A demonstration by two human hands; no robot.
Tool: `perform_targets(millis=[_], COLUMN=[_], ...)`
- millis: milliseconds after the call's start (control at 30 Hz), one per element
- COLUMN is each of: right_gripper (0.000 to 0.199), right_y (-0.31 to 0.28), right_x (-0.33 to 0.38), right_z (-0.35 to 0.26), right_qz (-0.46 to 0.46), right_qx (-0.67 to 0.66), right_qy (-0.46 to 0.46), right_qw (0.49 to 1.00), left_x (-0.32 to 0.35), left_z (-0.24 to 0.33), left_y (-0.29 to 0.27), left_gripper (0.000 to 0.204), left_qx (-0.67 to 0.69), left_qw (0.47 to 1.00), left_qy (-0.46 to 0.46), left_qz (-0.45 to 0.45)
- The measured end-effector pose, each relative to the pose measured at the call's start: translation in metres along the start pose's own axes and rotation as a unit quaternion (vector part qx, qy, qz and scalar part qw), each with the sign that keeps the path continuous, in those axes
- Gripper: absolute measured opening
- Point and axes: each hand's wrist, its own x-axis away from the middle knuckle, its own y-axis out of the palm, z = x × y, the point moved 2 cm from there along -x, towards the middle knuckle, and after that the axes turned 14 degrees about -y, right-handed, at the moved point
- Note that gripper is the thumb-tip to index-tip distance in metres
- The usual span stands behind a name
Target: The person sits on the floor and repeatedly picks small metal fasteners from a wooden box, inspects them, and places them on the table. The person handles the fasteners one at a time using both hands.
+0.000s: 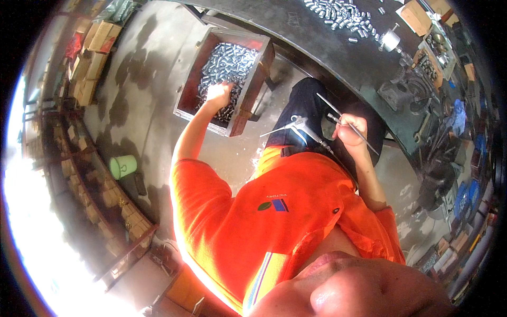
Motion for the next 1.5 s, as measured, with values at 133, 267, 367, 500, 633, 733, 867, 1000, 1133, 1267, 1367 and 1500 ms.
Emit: perform_targets(millis=[133,267,367,500,633,733,867,1000,1133,1267,1367,1500], right_gripper=[0.019,0.019,0.018,0.019,0.019,0.021,0.026,0.024,0.020,0.015,0.012,0.014], right_y=[-0.002,-0.005,-0.007,-0.002,0.015,0.024,0.024,0.021,0.027,0.031,0.034,0.033], right_x=[0.002,0.003,0.004,0.000,-0.011,-0.018,-0.019,-0.019,-0.020,-0.021,-0.021,-0.019], right_z=[0.008,0.013,0.011,0.009,-0.008,-0.022,-0.026,-0.029,-0.029,-0.032,-0.033,-0.026], right_qz=[-0.004,0.004,0.003,-0.006,-0.057,-0.088,-0.096,-0.103,-0.110,-0.123,-0.111,-0.087], right_qx=[0.019,0.047,0.037,0.030,0.187,0.193,0.186,0.199,0.217,0.257,0.267,0.285], right_qy=[-0.007,0.000,-0.009,-0.016,-0.073,-0.106,-0.156,-0.160,-0.171,-0.212,-0.248,-0.253], right_qw=[1.000,0.999,0.999,0.999,0.978,0.971,0.965,0.961,0.955,0.935,0.924,0.921], left_x=[-0.010,-0.010,-0.002,0.015,0.060,0.078,0.087,0.084,0.084,0.087,0.088,0.090], left_z=[-0.001,-0.006,0.004,0.031,0.107,0.159,0.190,0.187,0.189,0.190,0.193,0.192], left_y=[0.000,-0.001,-0.039,-0.080,-0.120,-0.120,-0.118,-0.120,-0.124,-0.131,-0.141,-0.148], left_gripper=[0.029,0.028,0.027,0.014,0.019,0.032,0.038,0.038,0.035,0.022,0.017,0.017], left_qx=[-0.032,0.036,0.108,0.596,0.843,0.855,0.856,0.837,0.837,0.803,0.790,0.761], left_qw=[0.999,0.996,0.979,0.798,0.491,0.396,0.343,0.400,0.447,0.515,0.550,0.595], left_qy=[0.018,-0.006,-0.130,-0.090,-0.012,0.032,0.045,0.047,0.065,0.079,0.117,0.128], left_qz=[0.003,0.082,0.116,-0.012,-0.217,-0.333,-0.385,-0.370,-0.309,-0.291,-0.244,-0.225])
